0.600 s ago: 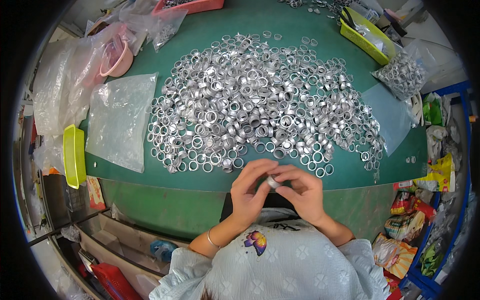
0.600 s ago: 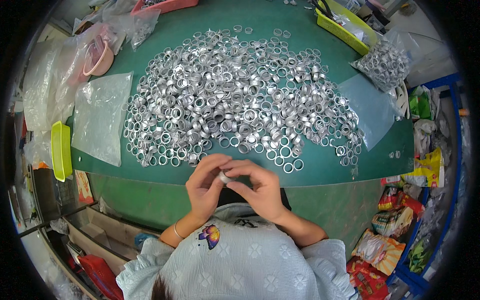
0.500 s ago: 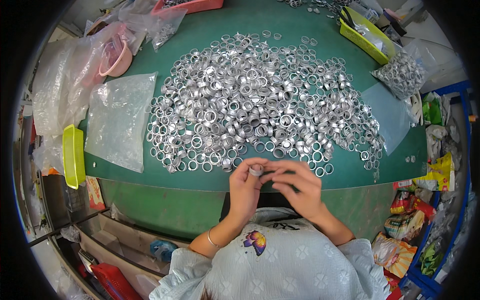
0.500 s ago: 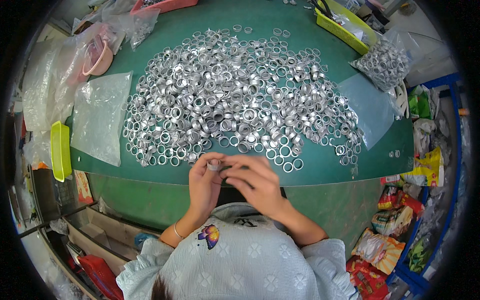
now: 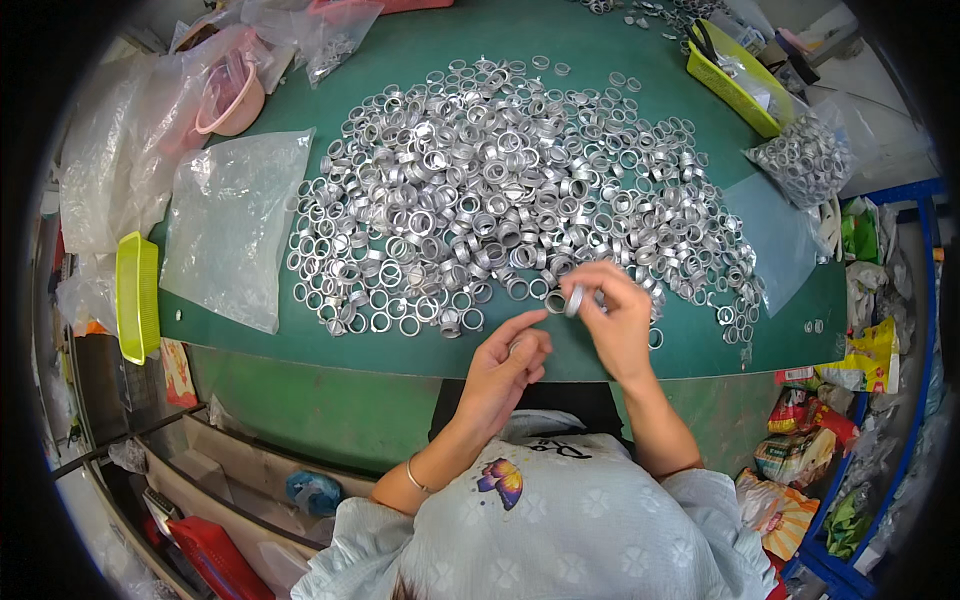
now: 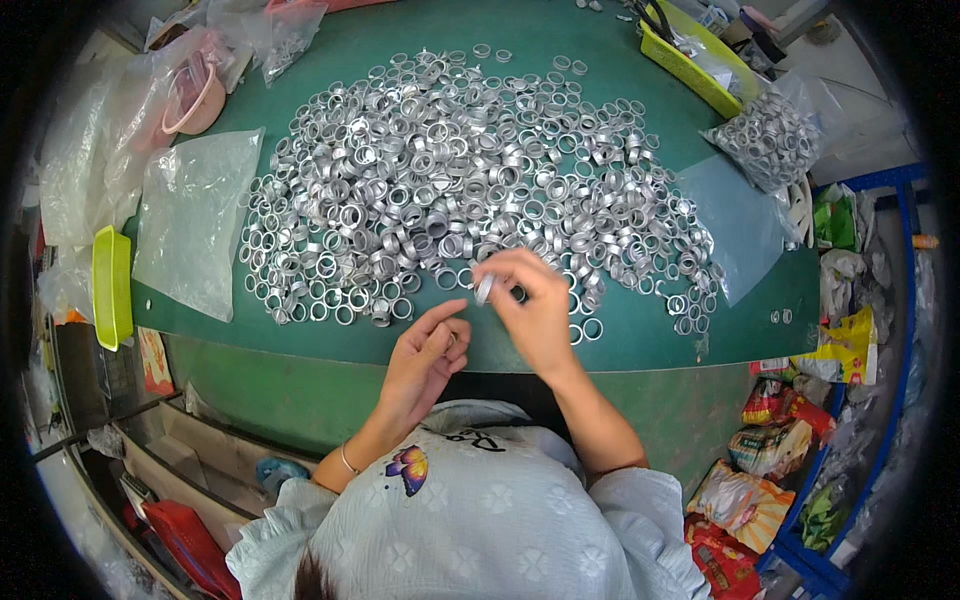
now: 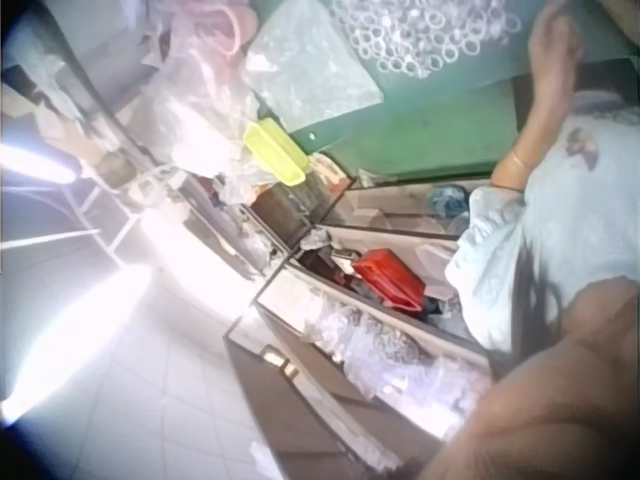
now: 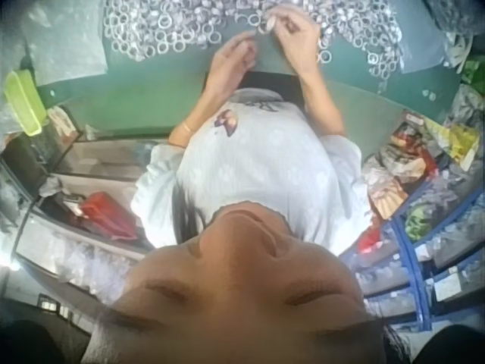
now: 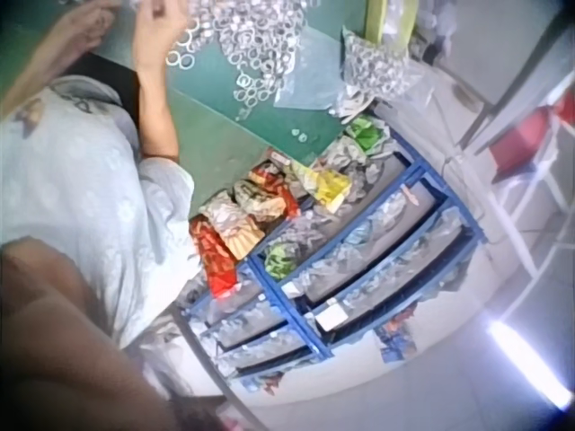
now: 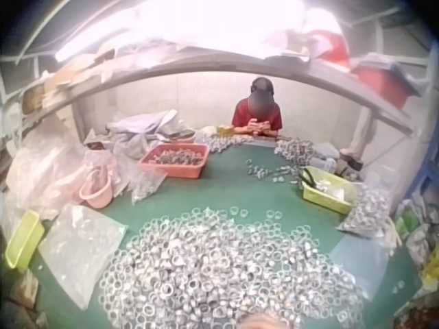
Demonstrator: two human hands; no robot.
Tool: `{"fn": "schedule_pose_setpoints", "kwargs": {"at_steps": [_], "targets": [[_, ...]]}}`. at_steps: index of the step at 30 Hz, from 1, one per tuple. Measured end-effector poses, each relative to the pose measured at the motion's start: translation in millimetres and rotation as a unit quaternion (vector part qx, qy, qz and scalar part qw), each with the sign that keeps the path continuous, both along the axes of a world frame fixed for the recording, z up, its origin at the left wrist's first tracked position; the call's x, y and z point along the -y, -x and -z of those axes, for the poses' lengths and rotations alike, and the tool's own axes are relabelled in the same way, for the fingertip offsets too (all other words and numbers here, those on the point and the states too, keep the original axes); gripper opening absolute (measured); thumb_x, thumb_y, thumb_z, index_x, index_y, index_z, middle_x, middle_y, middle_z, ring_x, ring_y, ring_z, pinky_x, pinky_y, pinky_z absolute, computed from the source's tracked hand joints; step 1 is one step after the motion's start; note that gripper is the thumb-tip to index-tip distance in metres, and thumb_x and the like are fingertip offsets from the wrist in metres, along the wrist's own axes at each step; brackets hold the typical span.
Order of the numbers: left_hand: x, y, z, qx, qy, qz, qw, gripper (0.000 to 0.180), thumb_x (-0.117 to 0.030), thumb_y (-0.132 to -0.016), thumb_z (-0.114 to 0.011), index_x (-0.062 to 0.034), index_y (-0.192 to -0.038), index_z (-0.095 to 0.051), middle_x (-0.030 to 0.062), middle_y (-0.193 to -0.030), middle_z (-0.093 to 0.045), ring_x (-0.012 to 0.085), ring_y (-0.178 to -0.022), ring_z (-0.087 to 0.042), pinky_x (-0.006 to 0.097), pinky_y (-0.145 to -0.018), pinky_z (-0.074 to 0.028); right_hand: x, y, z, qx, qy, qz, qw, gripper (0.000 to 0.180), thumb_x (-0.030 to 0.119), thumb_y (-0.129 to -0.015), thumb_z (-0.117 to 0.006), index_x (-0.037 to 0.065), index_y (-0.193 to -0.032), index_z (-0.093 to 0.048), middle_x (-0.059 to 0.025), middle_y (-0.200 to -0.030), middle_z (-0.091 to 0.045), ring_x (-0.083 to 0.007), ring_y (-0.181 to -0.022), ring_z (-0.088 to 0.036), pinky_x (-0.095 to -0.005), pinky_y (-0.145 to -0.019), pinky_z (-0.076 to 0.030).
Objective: The person sorts metal rings from a large pile on a table by hand and places them into a plastic bag, occasionally picking up several at once.
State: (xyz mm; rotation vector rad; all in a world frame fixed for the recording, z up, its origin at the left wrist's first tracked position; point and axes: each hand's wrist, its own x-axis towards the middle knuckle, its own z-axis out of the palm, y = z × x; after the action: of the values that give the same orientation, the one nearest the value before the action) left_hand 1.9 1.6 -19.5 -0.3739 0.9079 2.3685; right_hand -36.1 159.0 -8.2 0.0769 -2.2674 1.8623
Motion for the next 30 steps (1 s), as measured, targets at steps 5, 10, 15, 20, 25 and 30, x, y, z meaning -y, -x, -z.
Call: {"fn": "schedule_pose_setpoints", "kwargs": {"at_steps": [5, 10, 15, 20, 25, 30], "targets": [[4, 3, -5, -0.062, 0.028, 0.043, 0.997, 0.039, -0.006, -0.083, -0.062, -0.0014, -0.121, -0.052, 0.0008, -0.086, -0.057, 0.0032, -0.063, -0.042, 0.018, -0.053, -0.035, 14, -23, -14, -0.022, -0.076, -0.040, 0.996, 0.021, -0.004, -0.068, -0.065, 0.003, -0.087, -0.068, -0.0055, -0.085, -0.062, -0.0185, -0.079, -0.054, -0.0285, -0.070, -0.043], [3, -2, -6, -0.079, 0.055, 0.030, 0.995, 0.036, -0.005, -0.081, -0.065, 0.0009, -0.115, -0.056, -0.0011, -0.084, -0.057, 0.0023, -0.060, -0.041, 0.017, -0.051, -0.034, 13, -25, -23, -0.025, -0.089, -0.065, 0.994, 0.022, -0.004, -0.066, -0.067, 0.003, -0.087, -0.068, -0.0043, -0.085, -0.061, -0.0192, -0.080, -0.053, -0.0287, -0.071, -0.043], [9, -6, -2, -0.089, 0.034, 0.036, 0.995, 0.034, -0.005, -0.082, -0.064, 0.0019, -0.115, -0.056, -0.0011, -0.081, -0.057, 0.0026, -0.059, -0.040, 0.017, -0.051, -0.033, 19, -31, -27, 0.024, -0.035, -0.073, 0.996, 0.023, -0.006, -0.067, -0.065, 0.002, -0.089, -0.068, -0.0050, -0.086, -0.061, -0.0197, -0.083, -0.054, -0.0293, -0.072, -0.043], [9, -3, -6, -0.075, 0.086, 0.102, 0.988, 0.028, -0.007, -0.085, -0.059, 0.0008, -0.112, -0.058, -0.0002, -0.080, -0.057, 0.0033, -0.060, -0.040, 0.017, -0.051, -0.032, 7, -37, -15, 0.002, -0.072, -0.064, 0.995, 0.022, -0.007, -0.071, -0.062, 0.002, -0.091, -0.067, -0.0076, -0.083, -0.061, -0.0192, -0.076, -0.056, -0.0293, -0.072, -0.045], [2, 1, -11, -0.087, 0.149, 0.124, 0.977, 0.025, -0.006, -0.086, -0.055, 0.0034, -0.110, -0.057, 0.0038, -0.075, -0.053, 0.0044, -0.057, -0.036, 0.018, -0.049, -0.029, -64, -10, -31, -0.037, -0.159, 0.114, 0.980, 0.013, -0.001, -0.078, -0.058, -0.002, -0.089, -0.066, -0.0097, -0.077, -0.063, -0.0145, -0.070, -0.058, -0.0260, -0.064, -0.045], [3, -4, -7, -0.086, 0.147, 0.128, 0.977, 0.025, -0.004, -0.086, -0.056, 0.0021, -0.110, -0.057, 0.0033, -0.074, -0.052, 0.0036, -0.055, -0.036, 0.018, -0.047, -0.028, -234, 60, -65, -0.164, -0.313, 0.366, 0.861, 0.017, 0.011, -0.081, -0.062, -0.002, -0.091, -0.066, -0.0104, -0.078, -0.066, -0.0131, -0.065, -0.058, -0.0270, -0.062, -0.047]]}}
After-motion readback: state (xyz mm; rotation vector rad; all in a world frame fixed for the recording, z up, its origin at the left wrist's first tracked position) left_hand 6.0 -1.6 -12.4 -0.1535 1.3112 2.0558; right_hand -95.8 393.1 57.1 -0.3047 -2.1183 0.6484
